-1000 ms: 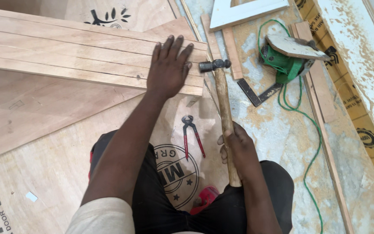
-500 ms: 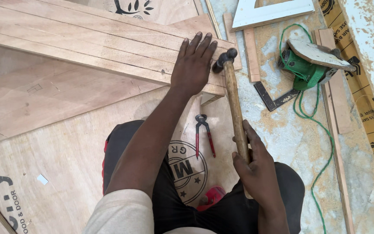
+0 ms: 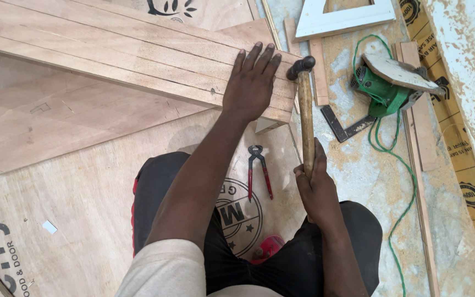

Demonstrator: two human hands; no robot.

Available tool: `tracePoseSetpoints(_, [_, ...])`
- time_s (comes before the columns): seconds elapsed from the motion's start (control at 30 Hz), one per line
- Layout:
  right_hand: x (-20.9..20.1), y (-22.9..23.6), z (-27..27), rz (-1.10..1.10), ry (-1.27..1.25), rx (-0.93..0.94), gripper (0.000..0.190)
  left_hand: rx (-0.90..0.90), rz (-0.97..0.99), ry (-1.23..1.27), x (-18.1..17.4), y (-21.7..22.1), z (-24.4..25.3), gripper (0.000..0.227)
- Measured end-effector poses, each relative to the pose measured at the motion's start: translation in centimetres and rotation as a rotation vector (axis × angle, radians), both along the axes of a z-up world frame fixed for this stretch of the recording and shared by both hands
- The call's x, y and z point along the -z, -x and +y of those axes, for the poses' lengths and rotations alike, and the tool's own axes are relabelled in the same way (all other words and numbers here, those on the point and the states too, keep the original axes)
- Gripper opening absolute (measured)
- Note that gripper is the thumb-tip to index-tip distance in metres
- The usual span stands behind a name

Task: The person assembles a wooden frame by aligning thin wooden strips and securing them with nails using a hammer. They also use pliers to adjust nails and a sanding block to smooth the wood surface.

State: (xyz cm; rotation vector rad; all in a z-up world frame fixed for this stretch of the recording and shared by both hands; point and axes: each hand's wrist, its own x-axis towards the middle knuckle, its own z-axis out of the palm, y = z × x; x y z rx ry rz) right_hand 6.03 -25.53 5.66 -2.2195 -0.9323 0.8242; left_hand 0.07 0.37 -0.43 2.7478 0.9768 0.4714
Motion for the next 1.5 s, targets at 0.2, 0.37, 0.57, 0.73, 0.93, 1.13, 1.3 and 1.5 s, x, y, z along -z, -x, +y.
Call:
tracePoseSetpoints(0.2, [0.4, 0.4, 0.4, -0.027, 0.129, 0.071, 0.066, -0.005, -0.008, 0.005, 0.4, 0.0, -0.1, 0.051])
tracePoseSetpoints(0.37, [1.0, 0.5, 0.4, -0.049, 0.055, 0.055, 0.056, -0.006, 0.005, 0.01, 0.1, 0.0, -0.1, 0.053])
tracePoseSetpoints(0.57, [0.7, 0.6, 0.5, -0.064, 0.055, 0.068, 0.054, -0.008, 0.003, 0.012, 0.2, -0.1, -0.2, 0.053])
tracePoseSetpoints(0.73, [0.6, 0.8, 0.6, -0.088, 0.085, 0.075, 0.054, -0.013, -0.002, 0.004, 0.5, -0.1, -0.1, 0.052])
tracePoseSetpoints(0.93, [0.3, 1.2, 0.6, -0.044, 0.08, 0.128, 0.043, -0.013, -0.009, -0.015, 0.7, -0.1, -0.1, 0.051])
tracePoseSetpoints(1.13, [0.1, 1.9, -0.2, 0.114, -0.086, 0.262, 0.034, -0.018, -0.017, 0.0, 0.7, -0.2, -0.2, 0.051])
tracePoseSetpoints(1.3, [-0.5, 2.1, -1.7, -0.268, -0.428, 0.178, 0.025, -0.012, -0.009, 0.01, 0.7, 0.0, -0.3, 0.052])
tracePoseSetpoints(1.5, [-0.9, 3.3, -1.2, -0.179, -0.307, 0.208, 0.032, -0.012, -0.008, 0.016, 0.3, 0.1, -0.3, 0.051])
